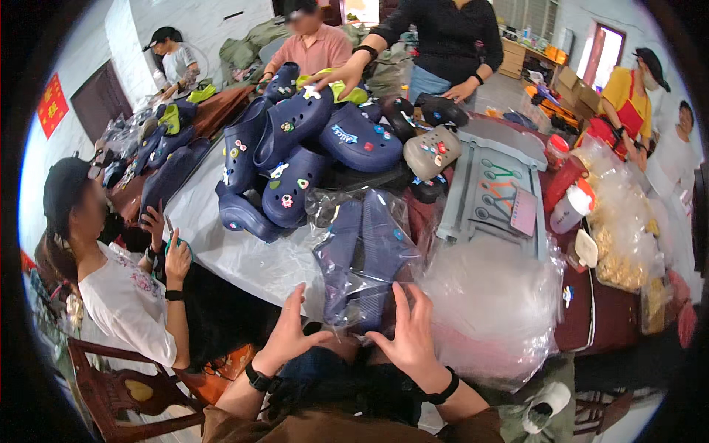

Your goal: Packaging finished shoes into plastic bags and moving them to a collection sack.

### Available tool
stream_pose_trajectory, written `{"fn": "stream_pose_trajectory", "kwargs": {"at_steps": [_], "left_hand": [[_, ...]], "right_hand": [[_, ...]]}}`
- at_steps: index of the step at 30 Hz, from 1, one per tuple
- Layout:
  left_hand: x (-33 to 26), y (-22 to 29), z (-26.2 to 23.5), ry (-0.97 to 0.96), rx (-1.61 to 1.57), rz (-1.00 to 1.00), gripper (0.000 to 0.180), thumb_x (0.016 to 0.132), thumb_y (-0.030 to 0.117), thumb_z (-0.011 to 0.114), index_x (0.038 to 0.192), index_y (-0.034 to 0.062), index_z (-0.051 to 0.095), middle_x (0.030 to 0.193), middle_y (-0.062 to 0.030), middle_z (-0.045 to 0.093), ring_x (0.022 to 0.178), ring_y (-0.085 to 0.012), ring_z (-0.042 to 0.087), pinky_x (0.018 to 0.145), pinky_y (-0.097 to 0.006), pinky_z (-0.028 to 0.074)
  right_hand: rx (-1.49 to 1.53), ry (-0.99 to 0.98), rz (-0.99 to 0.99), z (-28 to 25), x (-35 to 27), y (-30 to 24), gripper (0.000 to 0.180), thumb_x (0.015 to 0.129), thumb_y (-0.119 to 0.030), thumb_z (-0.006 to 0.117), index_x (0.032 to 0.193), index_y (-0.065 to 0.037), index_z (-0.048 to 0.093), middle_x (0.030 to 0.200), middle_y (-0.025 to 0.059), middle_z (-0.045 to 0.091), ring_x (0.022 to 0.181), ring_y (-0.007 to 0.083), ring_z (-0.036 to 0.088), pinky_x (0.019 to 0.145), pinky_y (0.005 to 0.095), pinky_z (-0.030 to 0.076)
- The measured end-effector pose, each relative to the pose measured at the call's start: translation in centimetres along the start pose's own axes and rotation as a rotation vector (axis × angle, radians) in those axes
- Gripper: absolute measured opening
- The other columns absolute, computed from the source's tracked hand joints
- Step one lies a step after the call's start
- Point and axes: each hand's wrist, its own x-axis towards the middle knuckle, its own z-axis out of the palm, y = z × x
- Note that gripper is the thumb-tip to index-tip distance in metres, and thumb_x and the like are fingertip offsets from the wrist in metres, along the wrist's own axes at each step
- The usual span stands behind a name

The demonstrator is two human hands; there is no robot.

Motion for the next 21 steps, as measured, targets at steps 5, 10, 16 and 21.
{"fn": "stream_pose_trajectory", "kwargs": {"at_steps": [5, 10, 16, 21], "left_hand": [[1.5, 0.8, 1.3, -0.134, 0.041, 0.128, 0.122, 0.064, 0.037, 0.092, 0.151, -0.0051, 0.018, 0.148, -0.0316, 0.036, 0.137, -0.0465, 0.037, 0.114, -0.046, 0.034], [2.0, -0.8, 2.6, -0.191, 0.052, 0.140, 0.119, 0.066, 0.038, 0.090, 0.151, -0.0028, 0.019, 0.146, -0.0326, 0.038, 0.134, -0.0479, 0.041, 0.110, -0.048, 0.037], [4.3, -3.9, 2.0, -0.229, -0.126, 0.188, 0.102, 0.076, 0.032, 0.084, 0.151, 0.0005, 0.021, 0.138, -0.0308, 0.045, 0.124, -0.0501, 0.047, 0.100, -0.049, 0.044], [5.3, -4.8, -0.1, -0.271, -0.213, 0.140, 0.096, 0.078, 0.026, 0.081, 0.150, -0.0005, 0.023, 0.138, -0.0313, 0.044, 0.123, -0.0502, 0.048, 0.098, -0.049, 0.046]], "right_hand": [[-0.208, 0.060, 0.018, 0.5, 0.0, 0.5, 0.098, 0.067, -0.034, 0.087, 0.145, -0.002, 0.039, 0.147, 0.0310, 0.028, 0.132, 0.0507, 0.029, 0.108, 0.0598, 0.027], [-0.284, 0.023, 0.101, 0.0, 0.6, -0.7, 0.099, 0.067, -0.031, 0.087, 0.149, -0.006, 0.037, 0.155, 0.0316, 0.020, 0.139, 0.0517, 0.022, 0.111, 0.0595, 0.024], [-0.418, -0.067, 0.040, -0.2, 1.0, -1.8, 0.092, 0.067, -0.022, 0.086, 0.146, -0.010, 0.042, 0.154, 0.0264, 0.029, 0.135, 0.0480, 0.033, 0.109, 0.0560, 0.031], [-0.445, -0.103, 0.051, 1.6, 1.7, -3.3, 0.070, 0.073, -0.009, 0.076, 0.138, -0.006, 0.051, 0.147, 0.0250, 0.039, 0.131, 0.0456, 0.040, 0.107, 0.0526, 0.036]]}}
